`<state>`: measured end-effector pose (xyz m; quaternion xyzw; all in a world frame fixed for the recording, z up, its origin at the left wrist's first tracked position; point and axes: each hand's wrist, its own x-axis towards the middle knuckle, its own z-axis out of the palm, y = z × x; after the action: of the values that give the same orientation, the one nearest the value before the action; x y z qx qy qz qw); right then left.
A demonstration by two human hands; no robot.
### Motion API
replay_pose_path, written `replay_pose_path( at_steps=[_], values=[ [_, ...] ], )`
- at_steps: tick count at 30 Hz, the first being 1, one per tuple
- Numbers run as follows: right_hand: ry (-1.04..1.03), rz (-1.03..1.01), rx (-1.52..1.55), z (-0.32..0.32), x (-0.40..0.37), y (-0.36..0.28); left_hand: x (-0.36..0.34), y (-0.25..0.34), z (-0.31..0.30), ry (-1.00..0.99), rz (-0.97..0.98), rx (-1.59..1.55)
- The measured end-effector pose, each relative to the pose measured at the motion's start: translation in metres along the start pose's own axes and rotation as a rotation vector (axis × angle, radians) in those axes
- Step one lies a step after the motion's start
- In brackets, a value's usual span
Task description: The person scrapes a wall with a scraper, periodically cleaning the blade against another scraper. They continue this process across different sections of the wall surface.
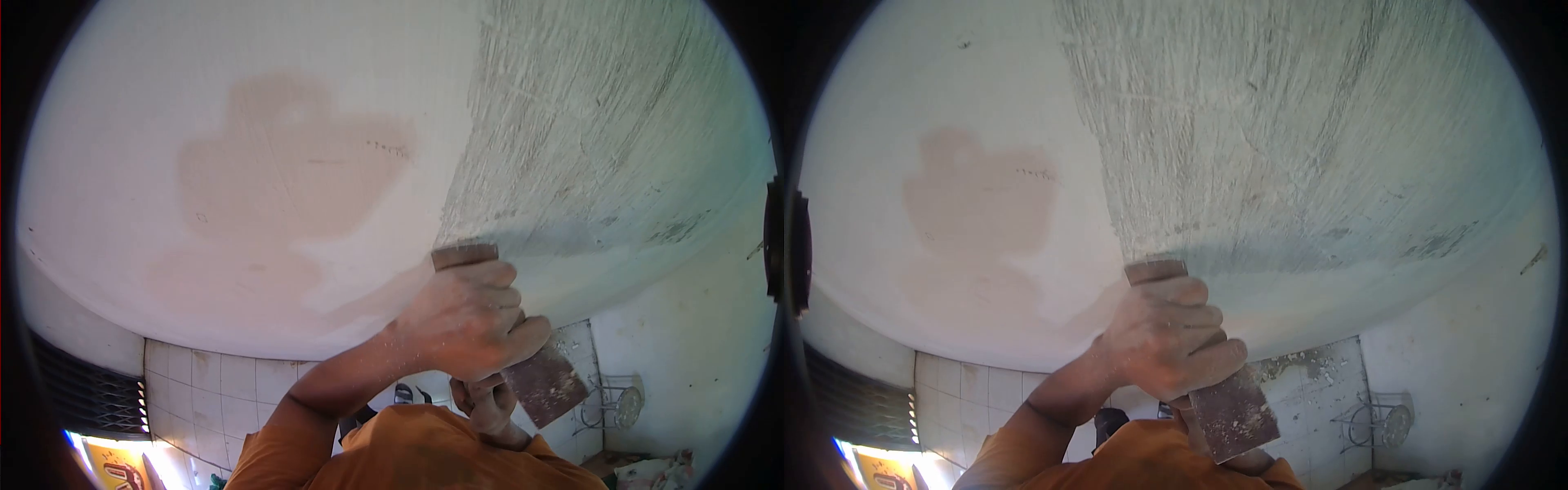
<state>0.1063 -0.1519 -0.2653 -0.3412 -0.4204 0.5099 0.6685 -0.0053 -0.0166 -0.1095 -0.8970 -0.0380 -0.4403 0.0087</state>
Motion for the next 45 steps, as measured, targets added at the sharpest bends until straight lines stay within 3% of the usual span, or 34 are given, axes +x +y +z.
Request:
replay_pose_path(
  at_steps=[2, 4, 7, 9, 14, 24, 28, 34, 38, 45],
  values=[
    [-0.026, 0.071, -0.009, -0.006, -0.005, -0.001, -0.002, 0.003, 0.001, 0.005, -0.020, -0.004],
    [-0.026, 0.269, -0.098, -0.003, -0.008, -0.010, -0.012, 0.003, 0.006, 0.006, -0.046, -0.004],
    [0.076, 0.213, -0.104, 0.015, -0.005, -0.023, -0.005, -0.001, -0.001, 0.030, 0.011, -0.013],
    [0.005, 0.122, -0.149, 0.015, -0.003, -0.025, -0.002, -0.002, -0.003, 0.033, 0.038, -0.014],
    [-0.070, 0.215, -0.207, -0.007, -0.004, -0.005, -0.014, -0.002, 0.007, 0.057, 0.011, -0.018],
    [0.110, 0.192, -0.148, 0.020, 0.000, -0.024, -0.010, -0.006, 0.004, 0.058, 0.022, 0.029],
    [0.008, 0.104, 0.004, 0.014, 0.001, -0.028, 0.006, -0.002, -0.012, 0.006, 0.042, 0.016],
    [0.107, 0.132, -0.010, 0.032, 0.011, -0.048, 0.006, -0.002, -0.005, -0.015, 0.018, 0.088],
    [0.008, 0.033, 0.019, 0.029, 0.013, -0.045, 0.006, -0.002, -0.003, 0.001, -0.013, 0.047],
    [0.017, -0.020, -0.041, 0.050, 0.025, -0.064, 0.017, -0.005, -0.013, 0.051, 0.048, 0.023]
  ],
)
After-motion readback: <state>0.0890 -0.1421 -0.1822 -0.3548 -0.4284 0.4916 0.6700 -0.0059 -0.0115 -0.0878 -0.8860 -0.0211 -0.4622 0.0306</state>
